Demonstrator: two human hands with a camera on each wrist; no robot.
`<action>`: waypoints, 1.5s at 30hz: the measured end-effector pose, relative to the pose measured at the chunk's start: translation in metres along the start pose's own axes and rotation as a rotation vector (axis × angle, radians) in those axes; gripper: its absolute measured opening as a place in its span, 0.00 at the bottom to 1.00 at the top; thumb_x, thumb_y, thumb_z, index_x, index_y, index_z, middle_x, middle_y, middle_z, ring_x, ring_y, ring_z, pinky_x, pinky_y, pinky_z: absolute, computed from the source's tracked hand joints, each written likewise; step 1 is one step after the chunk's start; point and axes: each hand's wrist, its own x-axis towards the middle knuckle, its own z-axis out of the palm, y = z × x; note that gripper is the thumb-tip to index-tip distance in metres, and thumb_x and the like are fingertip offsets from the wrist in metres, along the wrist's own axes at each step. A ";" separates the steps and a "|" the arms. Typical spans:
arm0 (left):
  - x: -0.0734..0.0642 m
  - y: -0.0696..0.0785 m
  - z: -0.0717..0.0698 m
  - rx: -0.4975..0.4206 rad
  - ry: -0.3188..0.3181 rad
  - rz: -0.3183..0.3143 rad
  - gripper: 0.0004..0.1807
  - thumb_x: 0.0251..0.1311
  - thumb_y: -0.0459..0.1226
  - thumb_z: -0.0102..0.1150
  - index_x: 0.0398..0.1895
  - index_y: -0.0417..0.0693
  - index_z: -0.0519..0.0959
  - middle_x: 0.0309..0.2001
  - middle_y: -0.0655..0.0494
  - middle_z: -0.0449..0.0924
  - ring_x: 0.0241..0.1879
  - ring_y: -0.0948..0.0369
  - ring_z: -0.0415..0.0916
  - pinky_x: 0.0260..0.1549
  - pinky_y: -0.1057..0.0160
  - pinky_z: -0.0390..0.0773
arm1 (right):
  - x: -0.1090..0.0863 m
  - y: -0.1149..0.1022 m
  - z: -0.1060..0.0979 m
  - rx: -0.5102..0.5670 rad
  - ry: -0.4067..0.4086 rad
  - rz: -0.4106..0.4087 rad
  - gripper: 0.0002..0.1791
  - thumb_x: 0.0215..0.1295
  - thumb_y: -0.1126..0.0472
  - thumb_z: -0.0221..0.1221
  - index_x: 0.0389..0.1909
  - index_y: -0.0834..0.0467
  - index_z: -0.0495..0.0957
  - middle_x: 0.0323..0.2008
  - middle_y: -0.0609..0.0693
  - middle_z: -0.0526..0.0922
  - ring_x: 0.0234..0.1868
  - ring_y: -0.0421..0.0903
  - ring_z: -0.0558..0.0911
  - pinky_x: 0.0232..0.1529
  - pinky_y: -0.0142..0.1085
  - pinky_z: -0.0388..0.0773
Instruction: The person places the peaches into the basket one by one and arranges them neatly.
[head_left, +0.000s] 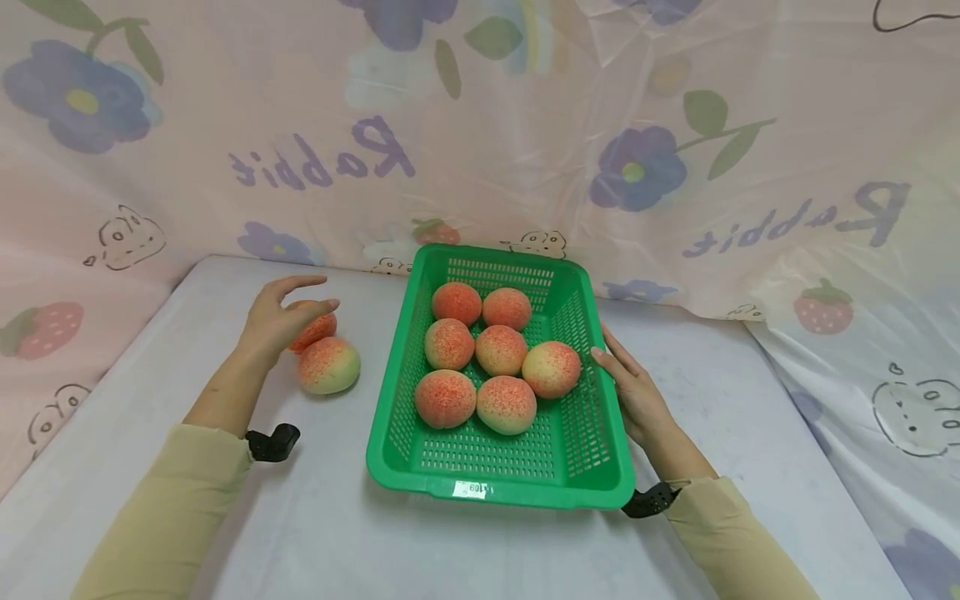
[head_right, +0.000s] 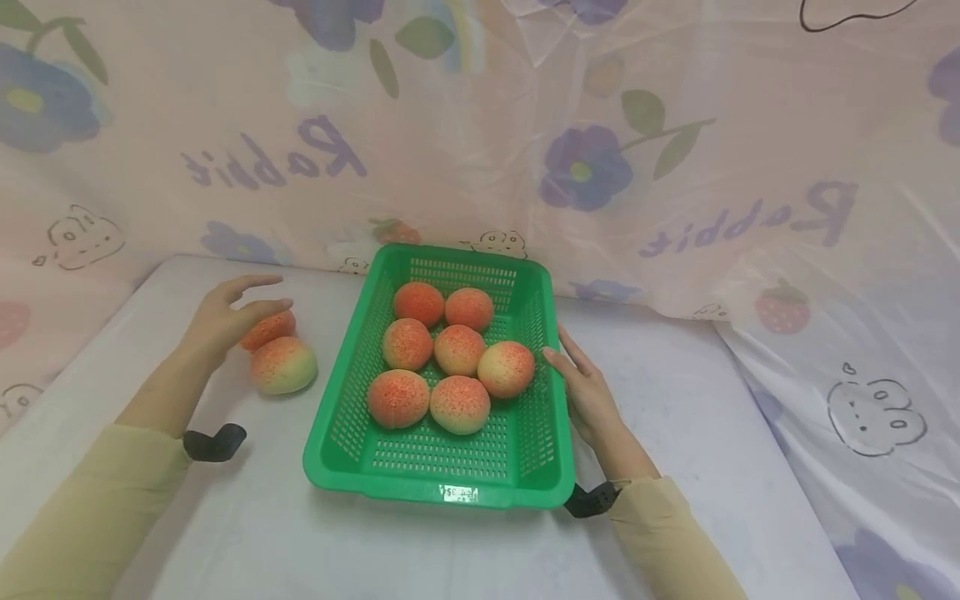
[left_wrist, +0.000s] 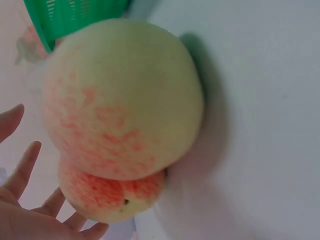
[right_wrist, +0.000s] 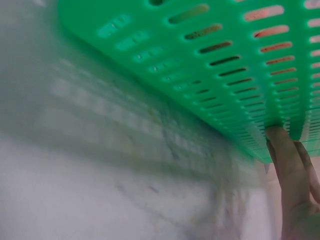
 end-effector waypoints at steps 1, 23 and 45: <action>0.000 -0.002 -0.001 -0.005 -0.003 -0.009 0.35 0.62 0.47 0.60 0.70 0.48 0.64 0.76 0.45 0.42 0.75 0.43 0.35 0.66 0.32 0.44 | 0.000 0.000 0.000 0.006 -0.001 0.000 0.36 0.71 0.50 0.53 0.74 0.34 0.48 0.72 0.54 0.53 0.43 0.39 0.84 0.41 0.35 0.83; 0.007 -0.036 -0.002 -0.171 -0.008 -0.214 0.39 0.62 0.47 0.61 0.74 0.52 0.57 0.66 0.43 0.58 0.44 0.66 0.66 0.37 0.73 0.74 | -0.001 -0.001 -0.001 0.014 -0.003 -0.003 0.35 0.72 0.51 0.52 0.74 0.34 0.48 0.71 0.52 0.56 0.44 0.38 0.83 0.41 0.35 0.83; 0.000 -0.013 -0.019 -0.486 0.120 -0.213 0.39 0.53 0.43 0.70 0.70 0.59 0.66 0.44 0.62 0.64 0.41 0.67 0.67 0.32 0.78 0.76 | -0.001 -0.001 0.000 0.008 0.004 0.003 0.35 0.72 0.50 0.53 0.74 0.33 0.49 0.71 0.51 0.56 0.41 0.38 0.83 0.40 0.34 0.83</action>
